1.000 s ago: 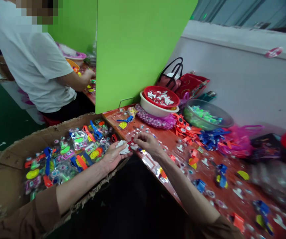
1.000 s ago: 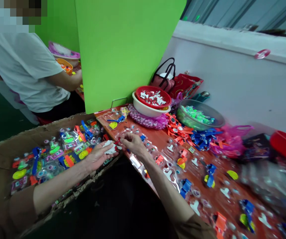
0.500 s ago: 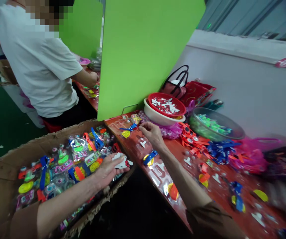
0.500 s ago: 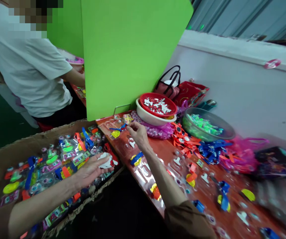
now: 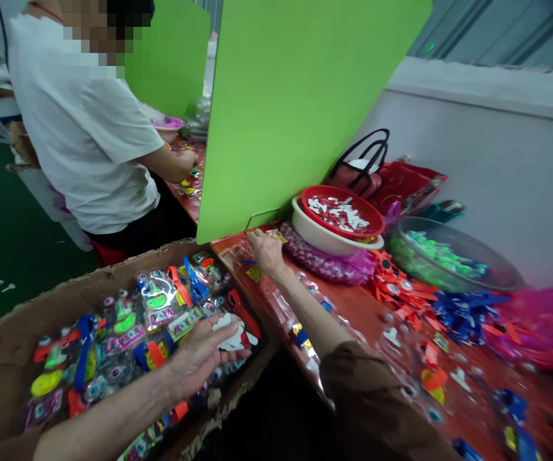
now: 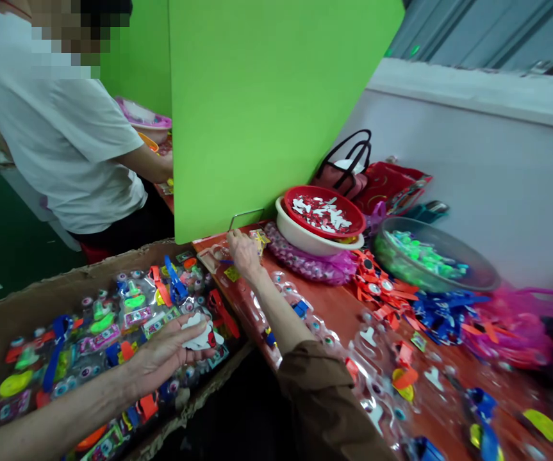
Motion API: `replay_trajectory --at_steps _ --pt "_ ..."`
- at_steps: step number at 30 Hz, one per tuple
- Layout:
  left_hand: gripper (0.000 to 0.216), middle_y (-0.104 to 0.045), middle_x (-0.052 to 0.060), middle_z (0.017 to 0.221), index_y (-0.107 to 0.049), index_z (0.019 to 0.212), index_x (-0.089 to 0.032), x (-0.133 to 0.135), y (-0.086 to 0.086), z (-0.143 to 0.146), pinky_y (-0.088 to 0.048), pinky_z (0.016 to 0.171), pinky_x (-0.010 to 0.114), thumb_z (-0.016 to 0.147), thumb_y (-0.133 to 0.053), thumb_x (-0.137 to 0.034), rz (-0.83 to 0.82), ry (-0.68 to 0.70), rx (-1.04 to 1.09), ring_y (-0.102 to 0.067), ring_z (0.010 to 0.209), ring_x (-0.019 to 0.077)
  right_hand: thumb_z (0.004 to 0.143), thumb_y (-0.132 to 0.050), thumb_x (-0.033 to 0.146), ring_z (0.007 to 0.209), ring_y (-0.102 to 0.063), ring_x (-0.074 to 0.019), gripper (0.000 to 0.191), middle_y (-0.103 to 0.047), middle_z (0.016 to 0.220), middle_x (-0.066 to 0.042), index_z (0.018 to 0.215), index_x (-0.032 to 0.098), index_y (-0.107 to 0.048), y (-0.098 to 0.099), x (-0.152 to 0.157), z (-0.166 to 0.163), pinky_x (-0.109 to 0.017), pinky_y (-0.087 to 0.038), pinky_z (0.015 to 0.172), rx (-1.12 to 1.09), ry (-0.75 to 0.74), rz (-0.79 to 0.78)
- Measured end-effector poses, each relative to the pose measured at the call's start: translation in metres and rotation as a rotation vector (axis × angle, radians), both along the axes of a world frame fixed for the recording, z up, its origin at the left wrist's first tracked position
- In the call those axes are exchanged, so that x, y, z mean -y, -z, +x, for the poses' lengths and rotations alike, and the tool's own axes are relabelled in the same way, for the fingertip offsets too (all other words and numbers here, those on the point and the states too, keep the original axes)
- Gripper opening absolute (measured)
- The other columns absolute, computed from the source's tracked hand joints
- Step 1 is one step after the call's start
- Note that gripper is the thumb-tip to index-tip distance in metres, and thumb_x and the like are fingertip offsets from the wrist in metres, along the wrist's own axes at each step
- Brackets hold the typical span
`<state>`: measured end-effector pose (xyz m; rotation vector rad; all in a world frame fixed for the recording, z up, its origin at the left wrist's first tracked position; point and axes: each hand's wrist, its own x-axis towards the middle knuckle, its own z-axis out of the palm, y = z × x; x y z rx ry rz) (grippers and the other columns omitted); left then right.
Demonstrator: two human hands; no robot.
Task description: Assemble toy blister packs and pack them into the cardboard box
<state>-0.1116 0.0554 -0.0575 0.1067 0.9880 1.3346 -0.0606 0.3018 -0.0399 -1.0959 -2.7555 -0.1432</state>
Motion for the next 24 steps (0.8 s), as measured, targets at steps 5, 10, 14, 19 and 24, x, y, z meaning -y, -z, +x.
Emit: replay_trajectory --at_steps 5,10,14,19,24 --pt "0.018 -0.071 0.007 0.092 -0.070 0.089 -0.017 -0.001 0.002 -0.005 -0.061 0.072 0.034 0.075 -0.081 -0.020 -0.030 -0.012 0.001 -0.069 0.080 0.0202 0.096 -0.048 0.021 0.086 -0.065 -0.0227 0.023 -0.071 0.103 -0.015 0.094 0.015 -0.071 0.012 -0.012 -0.003 -0.029 -0.043 0.072 0.017 0.033 -0.117" --pt "0.015 -0.071 0.006 0.092 -0.071 0.087 -0.018 0.000 0.002 -0.006 -0.062 0.072 0.033 0.076 -0.080 -0.021 -0.003 0.004 0.001 -0.068 0.078 0.0185 0.090 -0.055 0.017 0.084 -0.067 -0.0233 0.019 -0.074 0.092 -0.013 0.093 0.015 -0.074 0.014 -0.024 -0.003 -0.029 -0.047 0.071 0.010 0.013 -0.206" --pt "0.017 -0.072 0.007 0.094 -0.071 0.087 -0.018 0.003 0.002 -0.006 -0.062 0.071 0.033 0.075 -0.081 -0.021 -0.027 -0.022 -0.001 -0.070 0.079 0.0202 0.085 -0.054 0.009 0.084 -0.067 -0.0211 0.025 -0.075 0.091 -0.011 0.095 0.015 -0.075 0.007 -0.020 -0.005 -0.028 -0.048 0.074 -0.042 -0.028 -0.244" --pt "0.023 -0.072 0.006 0.087 -0.070 0.087 -0.017 0.008 0.000 -0.010 -0.061 0.068 0.032 0.070 -0.085 -0.019 -0.054 -0.048 0.015 -0.070 0.077 0.0203 0.086 -0.050 0.012 0.082 -0.066 -0.0182 0.027 -0.075 0.091 -0.008 0.096 0.015 -0.074 -0.022 -0.002 0.026 -0.027 -0.048 0.077 -0.323 -0.088 -0.263" --pt "0.015 -0.073 0.005 0.087 -0.072 0.083 -0.019 0.010 -0.004 -0.017 -0.061 0.074 0.033 0.073 -0.083 -0.018 -0.074 -0.035 0.026 -0.070 0.079 0.0195 0.090 -0.052 0.020 0.079 -0.066 -0.0192 0.022 -0.074 0.091 -0.006 0.096 0.021 -0.073 -0.064 0.058 0.101 -0.030 -0.050 0.073 -0.532 -0.192 -0.335"
